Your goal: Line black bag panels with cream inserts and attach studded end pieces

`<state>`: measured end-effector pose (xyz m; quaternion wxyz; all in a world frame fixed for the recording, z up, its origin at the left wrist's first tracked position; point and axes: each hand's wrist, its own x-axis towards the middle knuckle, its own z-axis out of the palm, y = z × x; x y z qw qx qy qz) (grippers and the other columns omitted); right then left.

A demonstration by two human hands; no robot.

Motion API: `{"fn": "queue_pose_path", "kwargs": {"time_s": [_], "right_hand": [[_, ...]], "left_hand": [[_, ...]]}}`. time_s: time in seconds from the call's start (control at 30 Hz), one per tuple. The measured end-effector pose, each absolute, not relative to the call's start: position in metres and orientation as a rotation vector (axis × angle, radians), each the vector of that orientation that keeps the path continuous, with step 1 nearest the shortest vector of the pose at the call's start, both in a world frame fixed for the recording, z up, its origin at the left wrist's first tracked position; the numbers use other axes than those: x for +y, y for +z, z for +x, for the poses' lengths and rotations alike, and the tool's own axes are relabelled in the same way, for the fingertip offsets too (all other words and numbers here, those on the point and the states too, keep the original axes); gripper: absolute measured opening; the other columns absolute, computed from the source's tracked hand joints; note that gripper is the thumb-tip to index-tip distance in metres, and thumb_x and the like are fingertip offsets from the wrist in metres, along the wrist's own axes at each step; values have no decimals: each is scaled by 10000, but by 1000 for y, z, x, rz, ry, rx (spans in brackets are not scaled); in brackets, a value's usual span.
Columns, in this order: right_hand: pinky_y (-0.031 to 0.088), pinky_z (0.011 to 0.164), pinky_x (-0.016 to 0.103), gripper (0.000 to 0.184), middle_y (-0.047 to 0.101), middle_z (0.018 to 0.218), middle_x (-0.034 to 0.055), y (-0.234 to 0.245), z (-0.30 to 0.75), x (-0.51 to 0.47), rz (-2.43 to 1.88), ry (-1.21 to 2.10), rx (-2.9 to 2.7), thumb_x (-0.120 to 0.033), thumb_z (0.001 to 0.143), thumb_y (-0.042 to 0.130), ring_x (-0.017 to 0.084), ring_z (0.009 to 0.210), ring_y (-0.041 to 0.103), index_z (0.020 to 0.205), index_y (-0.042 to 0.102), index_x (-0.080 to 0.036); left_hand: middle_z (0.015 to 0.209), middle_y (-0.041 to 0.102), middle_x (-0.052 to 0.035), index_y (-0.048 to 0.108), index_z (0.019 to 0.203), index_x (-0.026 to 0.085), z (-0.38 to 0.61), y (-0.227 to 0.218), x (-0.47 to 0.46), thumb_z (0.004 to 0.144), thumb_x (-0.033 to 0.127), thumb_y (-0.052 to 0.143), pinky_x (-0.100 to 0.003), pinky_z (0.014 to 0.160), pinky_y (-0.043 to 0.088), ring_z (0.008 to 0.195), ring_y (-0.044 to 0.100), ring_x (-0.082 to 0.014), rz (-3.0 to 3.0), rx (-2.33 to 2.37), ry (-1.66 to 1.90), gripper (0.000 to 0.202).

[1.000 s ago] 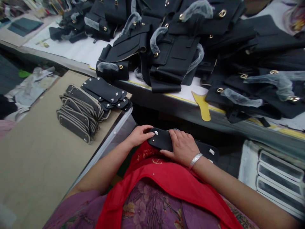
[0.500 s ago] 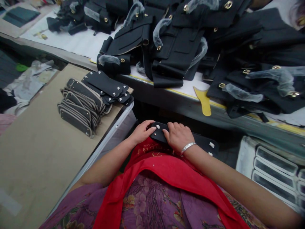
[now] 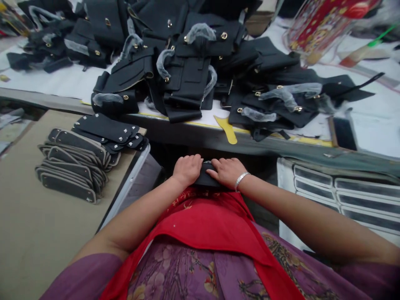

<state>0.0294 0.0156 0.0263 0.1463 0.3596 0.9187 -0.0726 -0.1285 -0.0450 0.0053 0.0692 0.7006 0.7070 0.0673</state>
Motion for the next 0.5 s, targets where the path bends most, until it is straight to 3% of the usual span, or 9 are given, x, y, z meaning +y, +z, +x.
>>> {"fn": "queue_pose_path", "kwargs": {"time_s": [0.17, 0.3, 0.4, 0.5], "right_hand": [[403, 714, 364, 721, 632, 1032, 144, 30, 74, 34, 1065, -322, 2519, -743, 798, 225, 281, 895, 615, 1137, 543, -192], [428, 726, 340, 657, 622, 1094, 139, 27, 107, 42, 1173, -599, 2461, -678, 812, 356, 267, 927, 614, 1239, 486, -196], [441, 759, 318, 611, 640, 1061, 124, 21, 131, 42, 1339, -1019, 2349, -581, 798, 484, 229, 909, 616, 1247, 475, -166], [460, 746, 284, 534, 633, 1091, 110, 15, 150, 37, 1359, -1626, 2144, -468, 791, 532, 190, 922, 608, 1210, 490, -140]], "left_hand": [[815, 639, -116, 582, 861, 141, -125, 4, -47, 950, 402, 191, -335, 703, 388, 798, 603, -235, 2163, 2158, 132, 478], [835, 652, -131, 607, 867, 133, -124, 9, -41, 946, 406, 208, -359, 721, 415, 816, 616, -254, 2140, 2119, 112, 490], [937, 663, -119, 635, 917, 149, -141, 15, -44, 909, 457, 326, -365, 777, 439, 892, 613, -257, 1987, 1934, 233, 437], [1144, 617, -81, 594, 1119, 192, -172, 12, -59, 818, 496, 496, -338, 836, 458, 1009, 579, -241, 1629, 1726, 506, 438]]}}
